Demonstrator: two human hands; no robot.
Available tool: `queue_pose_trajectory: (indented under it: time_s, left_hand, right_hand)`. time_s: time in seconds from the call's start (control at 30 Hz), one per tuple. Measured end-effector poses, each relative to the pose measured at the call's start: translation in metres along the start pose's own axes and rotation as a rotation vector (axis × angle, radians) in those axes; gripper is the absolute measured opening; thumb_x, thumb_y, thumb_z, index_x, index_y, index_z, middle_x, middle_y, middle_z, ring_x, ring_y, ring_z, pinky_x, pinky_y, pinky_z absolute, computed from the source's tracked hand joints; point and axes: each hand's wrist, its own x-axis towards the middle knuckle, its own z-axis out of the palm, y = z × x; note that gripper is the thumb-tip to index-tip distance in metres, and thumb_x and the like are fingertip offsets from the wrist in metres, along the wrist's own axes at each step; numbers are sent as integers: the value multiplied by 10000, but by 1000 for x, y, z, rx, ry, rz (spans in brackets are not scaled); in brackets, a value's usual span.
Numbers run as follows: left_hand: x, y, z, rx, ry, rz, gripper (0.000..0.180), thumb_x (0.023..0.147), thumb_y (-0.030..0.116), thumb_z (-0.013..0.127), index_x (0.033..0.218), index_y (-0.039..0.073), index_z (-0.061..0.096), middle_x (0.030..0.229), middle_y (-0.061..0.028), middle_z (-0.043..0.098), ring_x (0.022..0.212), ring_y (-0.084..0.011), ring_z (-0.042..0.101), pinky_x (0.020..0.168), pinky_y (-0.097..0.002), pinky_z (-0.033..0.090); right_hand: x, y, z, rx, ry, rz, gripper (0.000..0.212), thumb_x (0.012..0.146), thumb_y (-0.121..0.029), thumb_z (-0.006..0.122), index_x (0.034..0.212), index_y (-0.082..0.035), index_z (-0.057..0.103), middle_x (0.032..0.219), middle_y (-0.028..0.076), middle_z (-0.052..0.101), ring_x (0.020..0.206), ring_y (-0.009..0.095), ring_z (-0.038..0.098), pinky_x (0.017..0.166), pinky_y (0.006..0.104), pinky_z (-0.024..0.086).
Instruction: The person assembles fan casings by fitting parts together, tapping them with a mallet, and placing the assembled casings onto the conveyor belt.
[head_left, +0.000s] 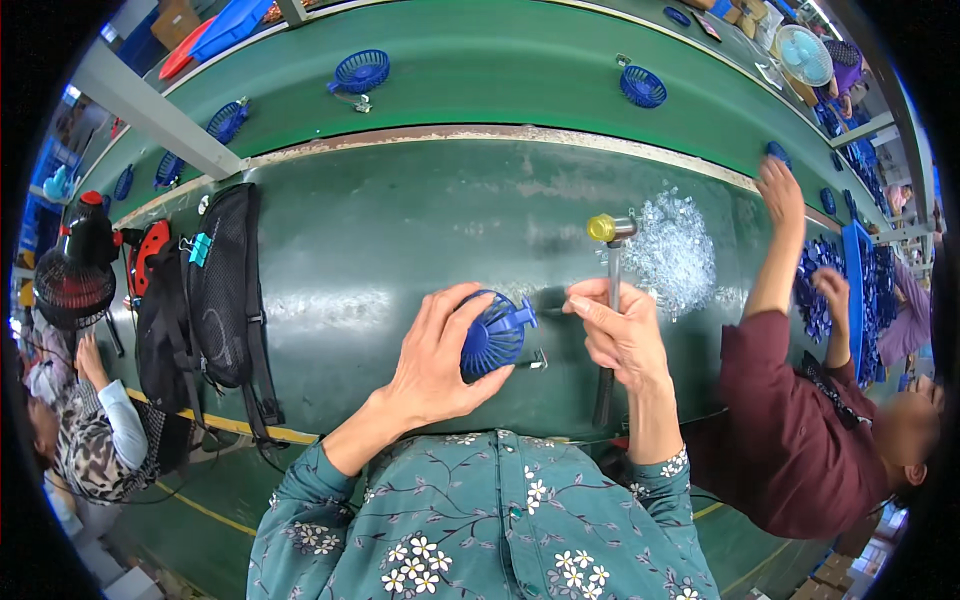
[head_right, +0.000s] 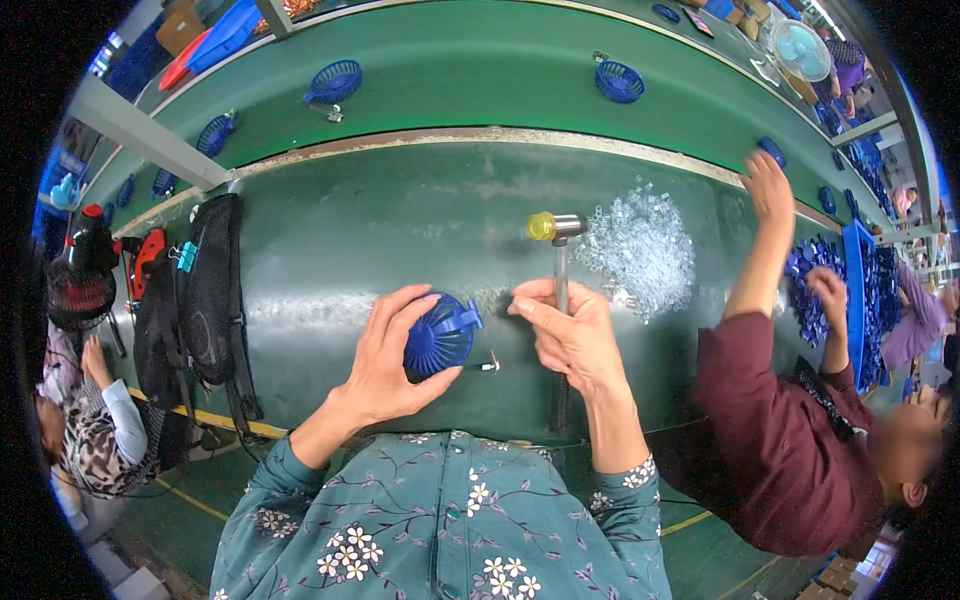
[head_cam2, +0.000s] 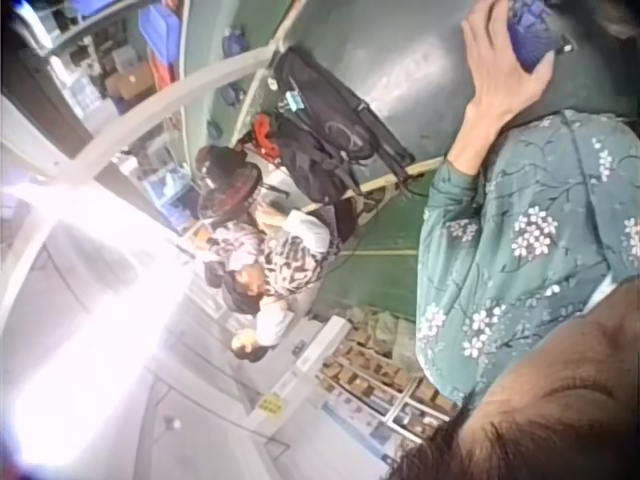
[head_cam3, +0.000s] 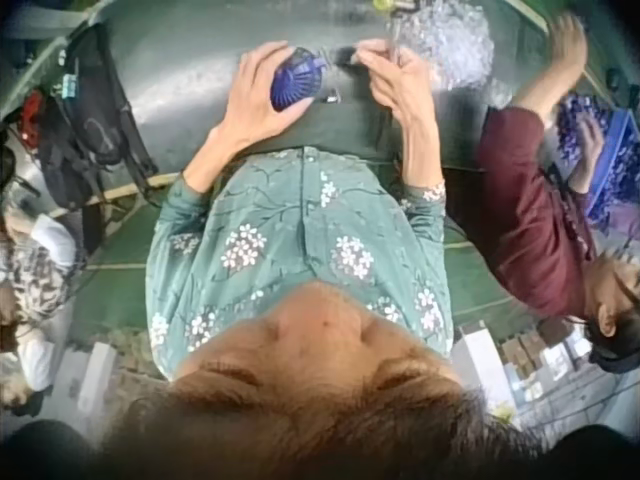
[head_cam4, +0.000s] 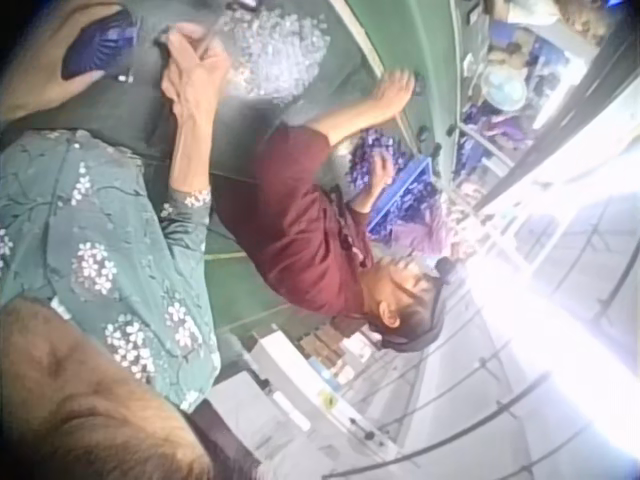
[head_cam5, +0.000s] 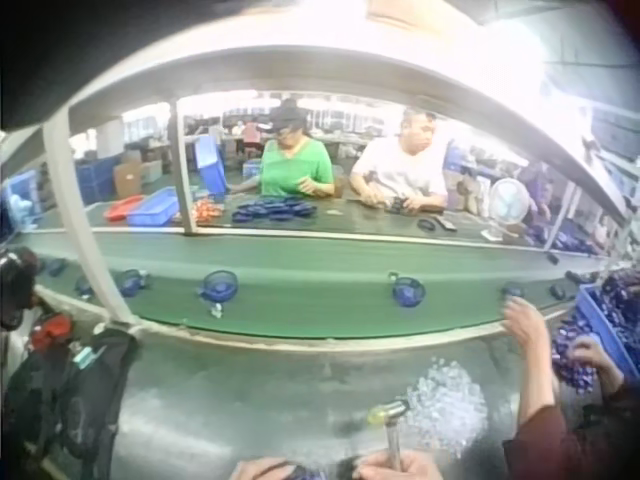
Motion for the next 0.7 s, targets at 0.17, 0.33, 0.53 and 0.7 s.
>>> queue_pose_trajectory:
  time_s: [0.17, 0.33, 0.53, 0.7]
  left_hand:
    - [2, 7, 0, -84, -23, 91, 787, 647, 165, 830, 1318, 31, 439, 1330, -218, 453, 1172, -394, 504, 960, -474, 446]
    - [4, 9, 0, -108, -31, 129, 786, 652, 159, 824, 1322, 44, 429, 1296, -204, 458, 1133, -403, 519, 932, -470, 474]
    - [3, 9, -1, -144, -47, 110, 782, 651, 156, 823, 1318, 35, 432, 1290, -203, 462, 1129, -405, 522, 928, -464, 478]
    - [2, 8, 1, -176, -73, 62, 773, 663, 165, 817, 1318, 32, 429, 1279, -197, 470, 1148, -389, 518, 939, -448, 479]
  right_hand:
    - [10, 22, -7, 240, -180, 141, 200, 960, -131, 597, 1014, 59, 630, 823, 62, 626, 354, -3, 303, 298, 176, 256]
    - [11, 33, -1, 252, -206, 161, 218, 965, -164, 597, 998, 48, 639, 685, 18, 567, 338, 9, 308, 293, 189, 246]
    - [9, 36, 5, 223, -214, 179, 234, 970, -204, 596, 978, 24, 648, 510, -41, 444, 316, 19, 288, 290, 205, 221]
    - [8, 36, 7, 201, -182, 177, 243, 979, -219, 581, 970, 15, 647, 455, -60, 383, 313, 21, 265, 296, 206, 213]
